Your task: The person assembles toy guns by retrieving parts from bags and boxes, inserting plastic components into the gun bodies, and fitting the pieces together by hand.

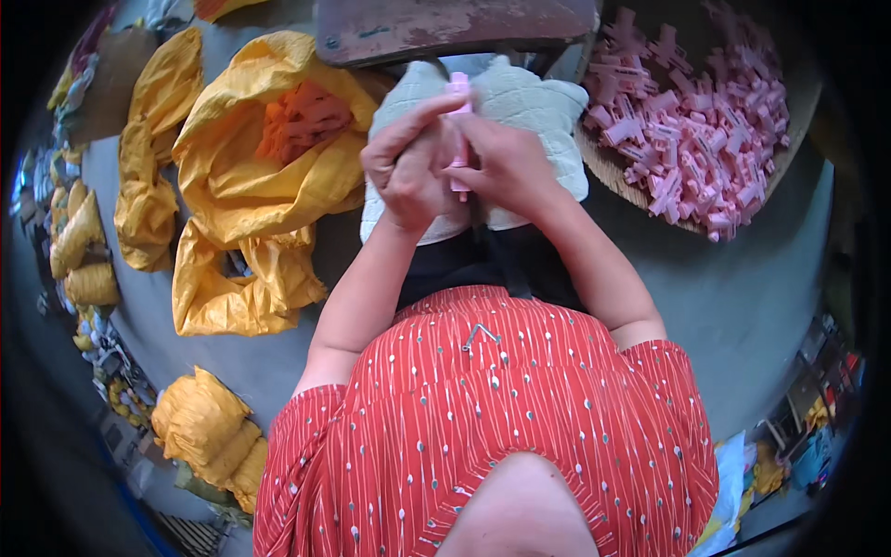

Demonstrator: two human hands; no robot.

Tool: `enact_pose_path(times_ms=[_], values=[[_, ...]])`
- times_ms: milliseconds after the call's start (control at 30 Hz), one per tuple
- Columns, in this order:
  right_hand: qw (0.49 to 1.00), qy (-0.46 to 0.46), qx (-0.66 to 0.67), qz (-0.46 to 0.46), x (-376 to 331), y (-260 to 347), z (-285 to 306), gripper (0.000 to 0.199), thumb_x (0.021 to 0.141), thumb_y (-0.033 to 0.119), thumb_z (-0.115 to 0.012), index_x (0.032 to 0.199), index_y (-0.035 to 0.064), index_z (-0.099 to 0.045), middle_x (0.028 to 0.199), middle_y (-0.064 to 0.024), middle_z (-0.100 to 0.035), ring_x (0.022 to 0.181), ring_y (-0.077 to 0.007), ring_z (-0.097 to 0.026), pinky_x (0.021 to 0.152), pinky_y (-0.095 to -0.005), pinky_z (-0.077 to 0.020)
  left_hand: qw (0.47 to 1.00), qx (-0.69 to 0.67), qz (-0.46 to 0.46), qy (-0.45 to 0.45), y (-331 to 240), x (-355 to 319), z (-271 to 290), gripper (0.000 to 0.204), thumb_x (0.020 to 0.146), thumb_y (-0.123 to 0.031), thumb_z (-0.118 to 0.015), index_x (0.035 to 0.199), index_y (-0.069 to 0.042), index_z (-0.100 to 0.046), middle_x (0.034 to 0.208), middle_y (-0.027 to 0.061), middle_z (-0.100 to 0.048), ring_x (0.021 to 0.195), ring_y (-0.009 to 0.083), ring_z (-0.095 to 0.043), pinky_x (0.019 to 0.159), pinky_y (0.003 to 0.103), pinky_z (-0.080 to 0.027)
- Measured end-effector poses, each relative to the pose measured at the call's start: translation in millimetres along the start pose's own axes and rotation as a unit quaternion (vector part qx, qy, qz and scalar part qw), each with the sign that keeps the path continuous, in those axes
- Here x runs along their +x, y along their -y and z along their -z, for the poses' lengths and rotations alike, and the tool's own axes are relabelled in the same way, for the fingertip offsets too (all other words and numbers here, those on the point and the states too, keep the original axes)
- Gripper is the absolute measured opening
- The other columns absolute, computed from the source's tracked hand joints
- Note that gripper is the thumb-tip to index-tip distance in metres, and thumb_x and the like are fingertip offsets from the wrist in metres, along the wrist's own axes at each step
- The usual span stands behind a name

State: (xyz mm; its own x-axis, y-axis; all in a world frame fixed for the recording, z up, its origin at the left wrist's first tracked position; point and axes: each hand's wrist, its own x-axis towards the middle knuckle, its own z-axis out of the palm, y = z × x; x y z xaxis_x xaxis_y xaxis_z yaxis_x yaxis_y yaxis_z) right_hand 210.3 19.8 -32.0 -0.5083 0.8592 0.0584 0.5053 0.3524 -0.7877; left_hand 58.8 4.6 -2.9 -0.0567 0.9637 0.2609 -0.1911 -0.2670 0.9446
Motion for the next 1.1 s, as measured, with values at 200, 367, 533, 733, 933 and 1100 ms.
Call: enact_pose_path(times_ms=[200,367,533,733,933,1100], values=[[1.000,-0.004,-0.006,-0.019,-2,-12,-22,0.016,0.072,0.019,-0.068,0.083,0.0096,-0.063,0.078,-0.0138,-0.066,0.074,-0.0367,-0.067,0.063,-0.0474,-0.0526,0.996,0.058,0.041,-0.055,17,-13,5,0.037,0.095,-0.003,-0.040,0.123,0.008,-0.060,0.063,-0.0055,-0.031,0.052,0.0040,-0.028,0.049,0.021,-0.024],[0.951,-0.165,0.252,0.068,-24,-53,29,0.019,0.079,0.020,-0.072,0.092,0.0061,-0.069,0.085,-0.0119,-0.069,0.079,-0.0285,-0.069,0.069,-0.0378,-0.0540,0.994,0.075,-0.084,-0.001,-6,-17,-16,0.032,0.093,0.003,-0.044,0.119,0.011,-0.061,0.062,-0.0055,-0.035,0.056,0.0044,-0.031,0.052,0.023,-0.024],[0.867,-0.411,-0.053,-0.277,-122,-249,68,0.027,0.086,0.019,-0.064,0.107,0.0038,-0.072,0.095,-0.0194,-0.071,0.089,-0.0317,-0.069,0.080,-0.0393,-0.0535,0.898,0.436,0.049,0.036,-19,-2,1,0.044,0.092,-0.010,-0.057,0.134,0.003,-0.058,0.059,-0.0019,-0.042,0.052,0.0075,-0.039,0.050,0.025,-0.031],[0.809,-0.052,-0.242,-0.534,-316,-390,72,0.041,0.101,0.032,-0.044,0.130,0.0064,-0.058,0.124,-0.0218,-0.063,0.109,-0.0435,-0.061,0.092,-0.0503,-0.0489,0.800,0.561,0.143,0.160,3,-17,-9,0.062,0.085,-0.021,-0.068,0.144,-0.014,-0.051,0.078,0.0193,-0.067,0.066,0.0262,-0.066,0.062,0.038,-0.052],[0.783,-0.014,-0.383,-0.490,-310,-398,28,0.066,0.080,0.018,-0.072,0.139,0.0037,-0.045,0.122,-0.0218,-0.059,0.110,-0.0403,-0.060,0.093,-0.0490,-0.0486,0.871,0.481,0.090,0.045,-80,-5,42,0.054,0.080,-0.007,-0.069,0.133,-0.003,-0.059,0.085,0.0046,-0.065,0.066,0.0084,-0.053,0.064,0.025,-0.047],[0.792,-0.085,-0.310,-0.519,-295,-400,21,0.068,0.079,0.024,-0.072,0.138,0.0008,-0.045,0.132,-0.0246,-0.055,0.118,-0.0421,-0.057,0.100,-0.0464,-0.0463,0.707,0.701,-0.076,0.050,-109,7,119,0.054,0.082,-0.007,-0.068,0.135,-0.006,-0.058,0.082,0.0053,-0.065,0.059,0.0168,-0.058,0.058,0.029,-0.049]])
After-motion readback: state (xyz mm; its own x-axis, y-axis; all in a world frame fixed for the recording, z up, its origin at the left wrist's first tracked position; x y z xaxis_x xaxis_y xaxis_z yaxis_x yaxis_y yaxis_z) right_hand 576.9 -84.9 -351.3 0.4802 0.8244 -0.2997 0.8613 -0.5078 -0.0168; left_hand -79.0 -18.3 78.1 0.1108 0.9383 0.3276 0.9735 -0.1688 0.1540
